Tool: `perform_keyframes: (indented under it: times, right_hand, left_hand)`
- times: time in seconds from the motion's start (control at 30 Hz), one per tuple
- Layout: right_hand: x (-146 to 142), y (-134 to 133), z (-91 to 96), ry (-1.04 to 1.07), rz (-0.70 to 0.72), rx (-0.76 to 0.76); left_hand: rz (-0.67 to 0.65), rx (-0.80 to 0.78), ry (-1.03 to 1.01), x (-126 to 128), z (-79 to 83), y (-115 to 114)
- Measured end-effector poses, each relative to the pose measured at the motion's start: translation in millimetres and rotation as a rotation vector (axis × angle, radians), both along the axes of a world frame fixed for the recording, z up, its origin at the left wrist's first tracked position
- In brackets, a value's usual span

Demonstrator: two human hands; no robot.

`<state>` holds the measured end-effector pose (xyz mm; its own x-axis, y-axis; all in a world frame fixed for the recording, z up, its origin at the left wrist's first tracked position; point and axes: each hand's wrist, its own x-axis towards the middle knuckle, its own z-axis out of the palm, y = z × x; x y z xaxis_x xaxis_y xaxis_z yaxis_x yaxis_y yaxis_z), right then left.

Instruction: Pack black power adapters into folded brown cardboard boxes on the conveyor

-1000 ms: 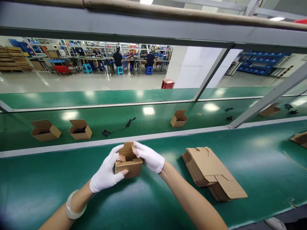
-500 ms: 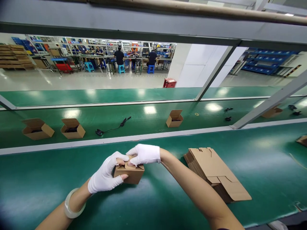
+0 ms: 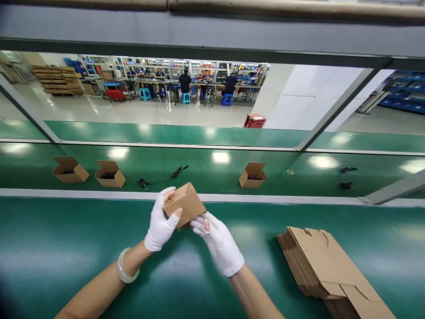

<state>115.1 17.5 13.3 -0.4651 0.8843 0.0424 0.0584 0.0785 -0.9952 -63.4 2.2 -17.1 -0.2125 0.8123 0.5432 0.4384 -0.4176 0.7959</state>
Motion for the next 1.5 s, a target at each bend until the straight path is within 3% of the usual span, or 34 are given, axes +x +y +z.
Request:
perform_keyframes:
  times: [0.07,0.13,0.27,0.37,0.47,0.6,0.67,0.77,0.83,0.97,1.03,1.13,1.27,1.37,1.5]
  right_hand:
    - [0,3,-4.7,0.059,-0.099,-0.014]
    - [12,12,-1.2,-0.131,-0.169,0.053]
    - [50,33,5.8,-0.895,-0.148,0.385]
    - [63,43,-2.3,-1.305,0.036,0.463]
    - [61,53,-13.7,-1.393,0.187,0.367]
    - [57,62,-15.7,-1.378,0.26,0.258]
    - [57,59,-9.0,-1.421,0.227,0.306]
    - [50,44,6.3,-1.493,-0.016,0.499]
    - [38,34,15.0,-1.399,-0.129,0.615]
    - [-7,32,18.9,-1.01,-0.018,0.658]
    - [-36,38,15.2,-0.836,0.024,0.615]
    - [-80,40,7.4,-0.606,0.09,0.431]
    - [-116,16,-0.6,-0.222,0.236,0.068]
    - [-111,-4,1.0,0.038,0.247,-0.086]
    - [-69,-14,13.3,0.109,0.165,-0.018]
  left_hand:
    - [-0.158,-0.069,0.161,-7,-5.5,6]
    - [-0.174,-0.175,0.304,-33,-9.1,17]
    - [0.19,-0.382,0.362,-136,-9.0,50]
    - [0.286,-0.561,0.406,-209,-9.7,70]
    - [0.25,-0.69,0.446,-245,-15.0,79]
    - [0.167,-0.739,0.462,-257,-19.9,78]
    - [0.144,-0.724,0.451,-259,-17.2,74]
    - [0.145,-0.648,0.408,-257,-5.4,69]
    - [0.153,-0.563,0.365,-250,7.7,68]
    - [0.105,-0.37,0.273,-212,44.6,74]
    - [0.001,-0.203,0.099,-181,65.0,75]
    - [-0.263,0.095,-0.335,-129,91.2,69]
    - [-0.513,0.164,-0.68,-73,107.8,51]
    - [-0.535,0.175,-0.828,-52,109.8,39]
    - [-0.462,0.219,-1.015,-48,113.2,31]
